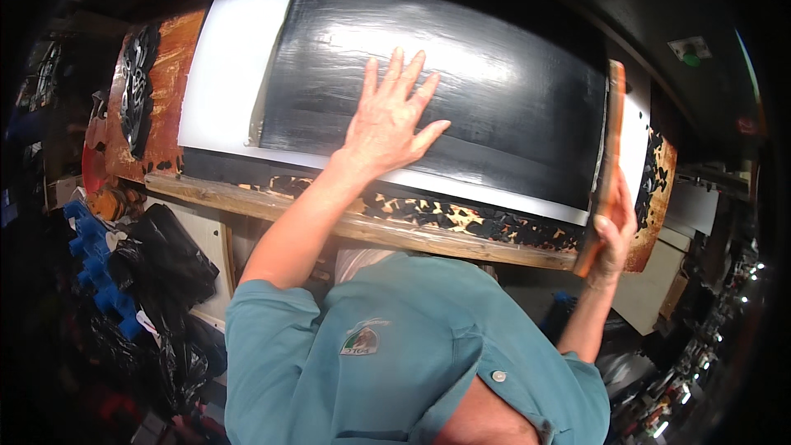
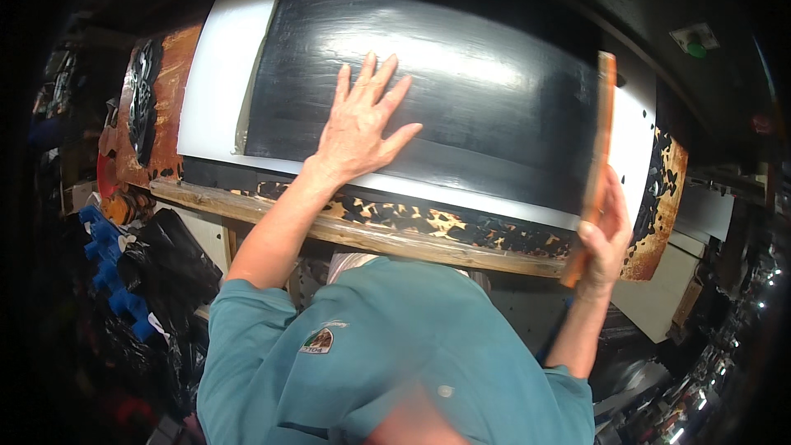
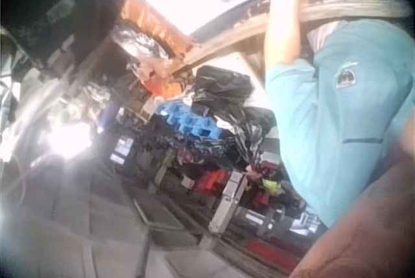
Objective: The person applies black vinyl cutouts to a large black sheet on a light table, using a wooden squeegee to press the material flat. They peel away excess vinyl, reposition pieces, and smooth the surface repeatedly. The person also handles a large black sheet, folding and unfolding it on the table.
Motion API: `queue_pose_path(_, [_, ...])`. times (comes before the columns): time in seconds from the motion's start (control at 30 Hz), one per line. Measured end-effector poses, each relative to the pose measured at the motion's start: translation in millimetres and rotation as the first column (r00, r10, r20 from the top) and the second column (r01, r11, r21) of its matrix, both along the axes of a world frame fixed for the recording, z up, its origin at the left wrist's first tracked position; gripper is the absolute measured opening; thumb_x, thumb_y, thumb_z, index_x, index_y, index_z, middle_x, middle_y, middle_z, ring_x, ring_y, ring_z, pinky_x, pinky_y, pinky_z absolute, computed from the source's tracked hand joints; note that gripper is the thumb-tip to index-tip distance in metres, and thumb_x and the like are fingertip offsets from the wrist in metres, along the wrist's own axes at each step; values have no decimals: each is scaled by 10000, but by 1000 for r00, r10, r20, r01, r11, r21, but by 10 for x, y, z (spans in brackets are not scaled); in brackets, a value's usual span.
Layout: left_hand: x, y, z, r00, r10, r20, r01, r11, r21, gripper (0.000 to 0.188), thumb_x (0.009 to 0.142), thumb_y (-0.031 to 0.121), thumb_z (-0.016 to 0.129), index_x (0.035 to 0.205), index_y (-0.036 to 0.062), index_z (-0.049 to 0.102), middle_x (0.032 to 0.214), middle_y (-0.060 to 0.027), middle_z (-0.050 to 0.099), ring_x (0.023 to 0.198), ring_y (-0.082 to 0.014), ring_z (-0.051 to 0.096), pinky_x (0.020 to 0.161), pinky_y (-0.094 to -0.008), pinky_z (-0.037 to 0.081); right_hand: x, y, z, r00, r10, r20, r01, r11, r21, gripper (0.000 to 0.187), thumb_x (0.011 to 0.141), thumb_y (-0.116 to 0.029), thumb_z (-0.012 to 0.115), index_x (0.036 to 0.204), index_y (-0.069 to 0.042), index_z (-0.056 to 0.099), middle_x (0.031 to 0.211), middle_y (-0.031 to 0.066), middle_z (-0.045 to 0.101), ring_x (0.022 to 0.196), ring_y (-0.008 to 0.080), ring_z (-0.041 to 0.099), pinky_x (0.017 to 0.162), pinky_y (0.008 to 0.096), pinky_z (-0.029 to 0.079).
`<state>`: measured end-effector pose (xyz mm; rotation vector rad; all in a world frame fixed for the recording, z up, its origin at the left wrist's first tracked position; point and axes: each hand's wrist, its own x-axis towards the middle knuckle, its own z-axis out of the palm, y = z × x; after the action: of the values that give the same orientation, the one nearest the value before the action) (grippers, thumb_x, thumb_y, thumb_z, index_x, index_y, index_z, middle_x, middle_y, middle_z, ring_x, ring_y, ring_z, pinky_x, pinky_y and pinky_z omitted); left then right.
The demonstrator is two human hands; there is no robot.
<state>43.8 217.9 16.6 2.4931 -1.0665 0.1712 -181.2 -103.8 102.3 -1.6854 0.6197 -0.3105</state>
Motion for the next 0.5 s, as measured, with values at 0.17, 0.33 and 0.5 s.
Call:
queue_pose_path(0.17, [140,322,22,992,-45,-117,24,984,-177,702,982,328,728,1557,16,474,1669,-249,377,1595,-427,261,1285,-640,163,698,1075,-113,993,114,39,-118,985,123,1068,689,-349,941,1550,67,463,1484,202,566,1385,299,550,1178,404,413])
queue_pose_path(0.33, [379,1401,78,971,236,-41,-237,972,-13,693,963,179,756,1561,0,455,1653,-247,409,1569,-438,322,1277,-593,234,1425,1848,-284,974,217,-65,-224,881,-416,966,579,-309,929,1463,-75,616,1482,204,508,1370,372,492,1149,474,434])
queue_pose_path(0.5, [391,1680,17,994,90,-61,-99,984,-150,691,936,90,757,1551,-10,459,1632,-244,438,1534,-449,380,1252,-578,306,1681,2242,-384,938,243,-247,-339,490,-803,1030,623,-364,895,1533,-76,509,1525,367,353,1354,519,412,1110,590,381])
